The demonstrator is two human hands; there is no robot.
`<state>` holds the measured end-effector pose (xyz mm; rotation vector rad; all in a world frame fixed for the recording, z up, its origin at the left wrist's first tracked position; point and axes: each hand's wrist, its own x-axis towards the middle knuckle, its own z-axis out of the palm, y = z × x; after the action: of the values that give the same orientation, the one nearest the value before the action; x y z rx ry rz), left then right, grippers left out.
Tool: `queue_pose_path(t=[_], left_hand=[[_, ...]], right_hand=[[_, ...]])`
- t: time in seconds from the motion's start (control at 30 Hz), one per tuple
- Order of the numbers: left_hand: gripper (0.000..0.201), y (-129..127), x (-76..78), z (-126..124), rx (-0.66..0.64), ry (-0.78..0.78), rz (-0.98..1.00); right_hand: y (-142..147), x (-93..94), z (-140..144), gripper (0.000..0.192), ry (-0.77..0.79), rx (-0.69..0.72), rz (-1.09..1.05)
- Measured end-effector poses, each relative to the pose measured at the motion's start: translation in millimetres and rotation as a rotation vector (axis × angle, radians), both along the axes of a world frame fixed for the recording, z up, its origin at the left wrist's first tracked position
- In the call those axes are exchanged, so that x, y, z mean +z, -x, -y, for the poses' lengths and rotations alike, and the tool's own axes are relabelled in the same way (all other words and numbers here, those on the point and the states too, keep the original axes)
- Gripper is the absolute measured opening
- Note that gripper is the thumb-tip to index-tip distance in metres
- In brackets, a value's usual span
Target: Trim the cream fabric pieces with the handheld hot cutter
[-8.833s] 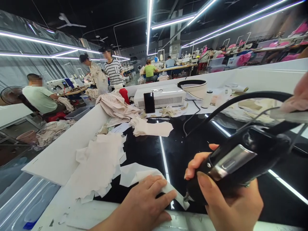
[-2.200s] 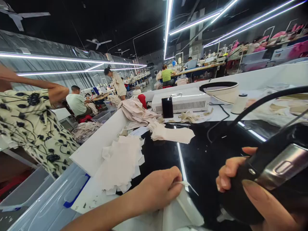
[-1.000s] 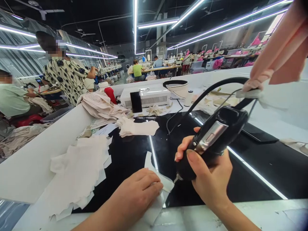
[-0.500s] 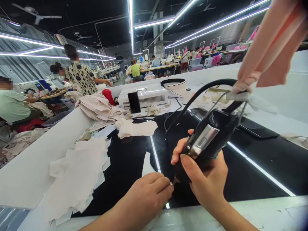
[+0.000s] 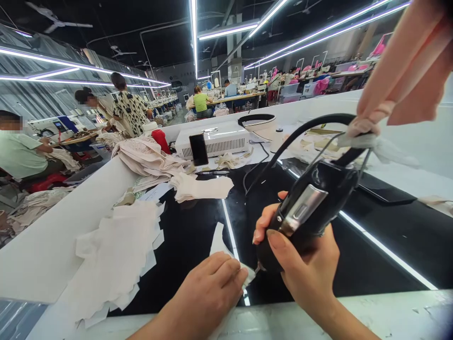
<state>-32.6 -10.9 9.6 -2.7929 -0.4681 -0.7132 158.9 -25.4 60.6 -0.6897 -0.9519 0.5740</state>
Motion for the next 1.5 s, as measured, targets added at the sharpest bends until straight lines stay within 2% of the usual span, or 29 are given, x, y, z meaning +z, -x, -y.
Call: queue_pose_path(t=[0.17,0.4,1.07,1.5], left_hand=[[0.022,2,-2.6,1,0.016,0.049,-0.033],[0.027,-3,1.6,4,0.001,0.044,0.0],[0.024,10,-0.9,12,0.023,0.187,0.05],[0.029,15,-4.6,12,0.05,0.274,0.056]], right_hand=[[3,0.1,-2,0.03,-0.016,-0.006,-0.039],[4,0.1,-2,0.026,0.001,-0.014,0.007],[12,9.4,6,0.034,-0.017,0.028,-0.003],[16,0.3,-9,0.022,0.006,0.062,-0.022]])
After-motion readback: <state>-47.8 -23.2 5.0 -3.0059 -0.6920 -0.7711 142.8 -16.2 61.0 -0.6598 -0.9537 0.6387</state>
